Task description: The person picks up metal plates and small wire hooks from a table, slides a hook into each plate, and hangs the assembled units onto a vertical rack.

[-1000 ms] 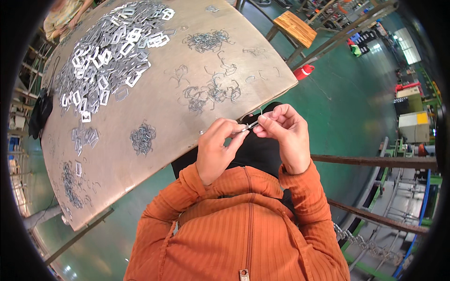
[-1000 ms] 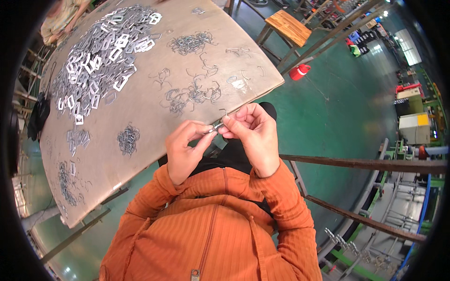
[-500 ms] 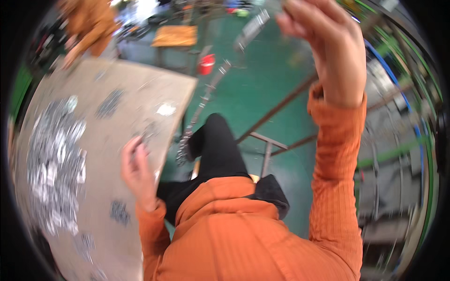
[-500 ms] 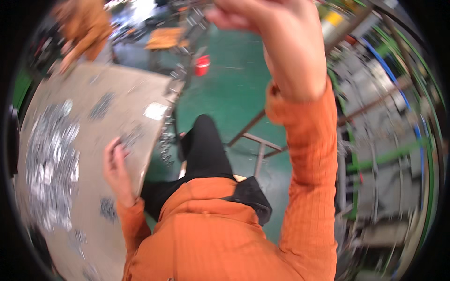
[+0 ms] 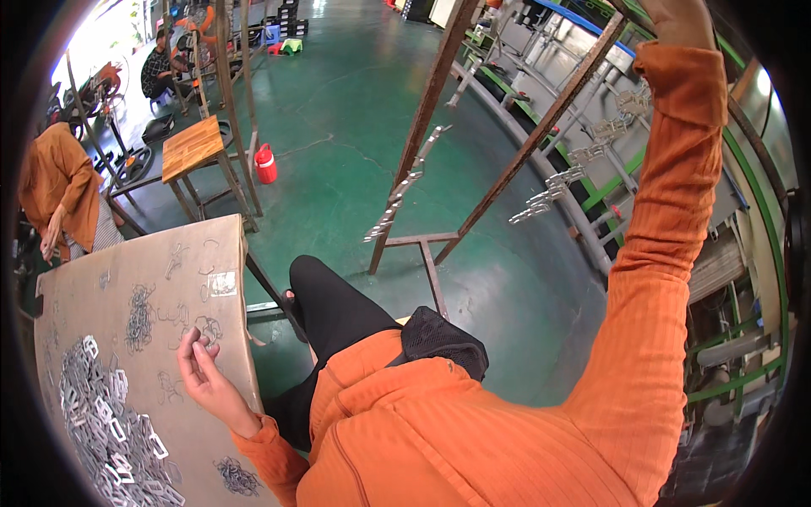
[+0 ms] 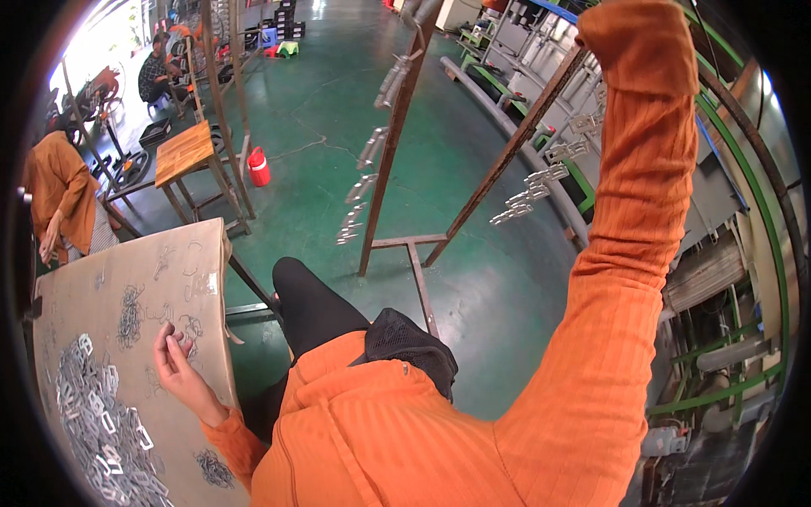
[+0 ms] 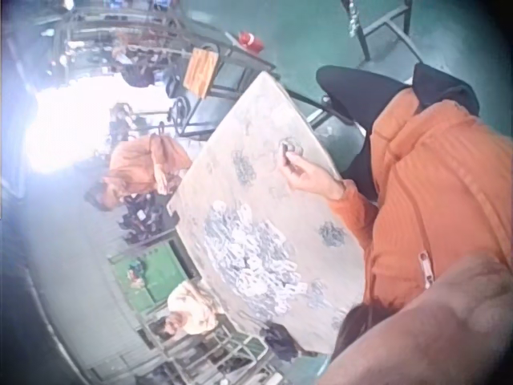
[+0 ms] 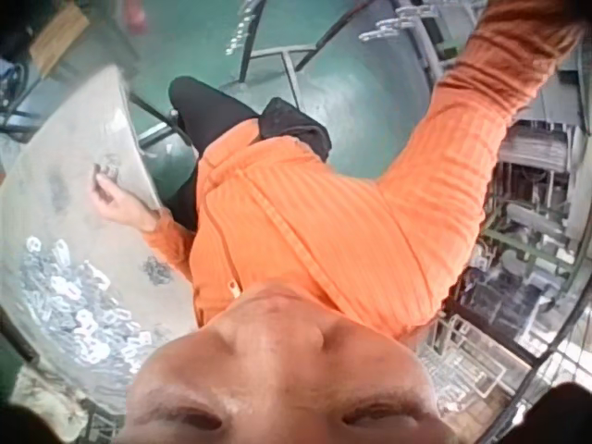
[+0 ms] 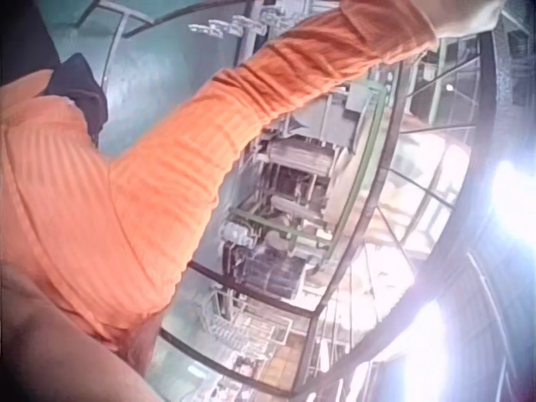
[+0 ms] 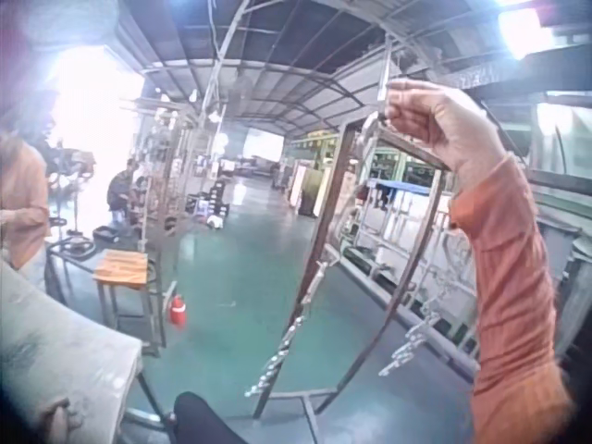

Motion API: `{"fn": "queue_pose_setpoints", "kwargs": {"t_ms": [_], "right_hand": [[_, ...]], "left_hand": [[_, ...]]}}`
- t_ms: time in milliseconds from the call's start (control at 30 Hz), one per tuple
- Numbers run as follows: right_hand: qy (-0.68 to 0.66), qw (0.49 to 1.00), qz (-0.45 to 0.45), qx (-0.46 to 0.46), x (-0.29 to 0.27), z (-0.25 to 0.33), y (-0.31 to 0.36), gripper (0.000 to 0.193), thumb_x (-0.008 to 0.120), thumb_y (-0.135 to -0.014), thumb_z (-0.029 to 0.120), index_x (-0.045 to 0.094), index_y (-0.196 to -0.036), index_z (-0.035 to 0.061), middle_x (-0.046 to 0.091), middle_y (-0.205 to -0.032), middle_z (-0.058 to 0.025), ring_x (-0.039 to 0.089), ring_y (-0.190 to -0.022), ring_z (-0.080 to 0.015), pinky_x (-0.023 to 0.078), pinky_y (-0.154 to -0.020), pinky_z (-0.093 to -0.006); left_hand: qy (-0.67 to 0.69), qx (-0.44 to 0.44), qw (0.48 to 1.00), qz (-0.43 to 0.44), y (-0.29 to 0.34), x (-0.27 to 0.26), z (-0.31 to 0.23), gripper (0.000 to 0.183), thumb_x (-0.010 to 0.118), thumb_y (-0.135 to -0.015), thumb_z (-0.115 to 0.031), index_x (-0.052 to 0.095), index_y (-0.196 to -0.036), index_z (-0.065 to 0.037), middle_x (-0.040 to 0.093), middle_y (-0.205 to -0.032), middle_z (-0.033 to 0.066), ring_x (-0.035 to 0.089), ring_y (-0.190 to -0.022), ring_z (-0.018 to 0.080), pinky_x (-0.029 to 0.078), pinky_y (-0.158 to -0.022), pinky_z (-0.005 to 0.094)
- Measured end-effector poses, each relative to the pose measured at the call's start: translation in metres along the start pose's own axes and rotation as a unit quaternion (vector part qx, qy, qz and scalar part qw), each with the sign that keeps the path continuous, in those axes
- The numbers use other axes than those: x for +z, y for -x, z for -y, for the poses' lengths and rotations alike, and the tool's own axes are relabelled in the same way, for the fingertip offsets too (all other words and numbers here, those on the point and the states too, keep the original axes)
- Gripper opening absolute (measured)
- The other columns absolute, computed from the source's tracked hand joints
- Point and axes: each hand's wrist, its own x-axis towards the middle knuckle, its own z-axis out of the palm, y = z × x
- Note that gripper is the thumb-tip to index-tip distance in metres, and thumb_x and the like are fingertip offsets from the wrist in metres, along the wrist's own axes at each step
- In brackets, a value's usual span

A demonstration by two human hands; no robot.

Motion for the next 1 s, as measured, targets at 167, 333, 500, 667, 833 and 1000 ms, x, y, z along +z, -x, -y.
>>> {"fn": "queue_pose_setpoints", "kwargs": {"t_ms": [167, 333, 500, 667, 833, 1000], "right_hand": [[0.088, 0.99, -0.096, 0.051, -0.028, -0.042, 0.028, 0.02, 0.06, -0.084, 0.0, 0.062, -0.104, -0.0023, 0.066, -0.085, -0.0066, 0.065, -0.072, -0.0134, 0.056, -0.068, -0.0234], [0.158, 0.97, -0.169, 0.069, -0.068, -0.079, 0.041, 0.019, 0.061, -0.083, 0.004, 0.063, -0.101, -0.0013, 0.065, -0.079, -0.005, 0.063, -0.065, -0.0126, 0.053, -0.062, -0.0233], [0.216, 0.952, -0.214, 0.046, -0.13, -0.094, 0.039, 0.019, 0.061, -0.083, 0.004, 0.064, -0.1, -0.001, 0.064, -0.075, -0.0046, 0.062, -0.063, -0.0121, 0.052, -0.059, -0.0232], [0.258, 0.929, -0.263, 0.038, -0.195, -0.102, 0.031, 0.026, 0.063, -0.085, 0.009, 0.065, -0.11, 0.0005, 0.065, -0.09, -0.004, 0.062, -0.073, -0.0094, 0.051, -0.066, -0.0204], [0.277, 0.901, -0.333, 0.004, -0.212, -0.078, 0.019, 0.018, 0.064, -0.083, 0.008, 0.07, -0.099, 0.0027, 0.067, -0.08, -0.0052, 0.063, -0.067, -0.0099, 0.051, -0.059, -0.0205], [0.279, 0.894, -0.349, -0.017, -0.247, -0.076, -0.009, 0.019, 0.065, -0.083, 0.007, 0.069, -0.099, -0.0004, 0.067, -0.079, -0.0066, 0.063, -0.065, -0.0107, 0.052, -0.059, -0.0204]], "left_hand": [[-0.026, -0.006, 0.999, 0.032, 0.0, 0.016, 0.008, 0.025, 0.045, -0.097, -0.014, 0.059, -0.113, 0.001, 0.06, -0.109, 0.0087, 0.057, -0.092, 0.0131, 0.049, -0.077, 0.0266], [-0.038, -0.009, 0.999, 0.028, -0.001, 0.022, 0.008, 0.023, 0.045, -0.097, -0.011, 0.059, -0.111, 0.002, 0.06, -0.107, 0.0086, 0.056, -0.091, 0.0135, 0.048, -0.077, 0.0268], [-0.052, -0.014, 0.998, 0.045, 0.0, 0.026, 0.018, 0.023, 0.046, -0.097, -0.011, 0.059, -0.111, 0.001, 0.06, -0.105, 0.0087, 0.057, -0.09, 0.0138, 0.049, -0.076, 0.0271], [-0.057, -0.008, 0.997, 0.052, 0.004, 0.026, 0.027, 0.022, 0.046, -0.097, -0.011, 0.059, -0.11, 0.001, 0.059, -0.105, 0.0083, 0.056, -0.089, 0.0144, 0.048, -0.075, 0.0271], [-0.056, -0.023, 0.997, 0.04, 0.011, 0.028, 0.022, 0.022, 0.046, -0.097, -0.011, 0.059, -0.11, 0.0, 0.058, -0.107, 0.0067, 0.055, -0.089, 0.014, 0.047, -0.074, 0.0263], [-0.055, -0.025, 0.997, 0.044, 0.014, 0.029, 0.029, 0.022, 0.046, -0.097, -0.011, 0.058, -0.111, -0.001, 0.058, -0.107, 0.006, 0.056, -0.09, 0.0144, 0.047, -0.075, 0.0269]]}}
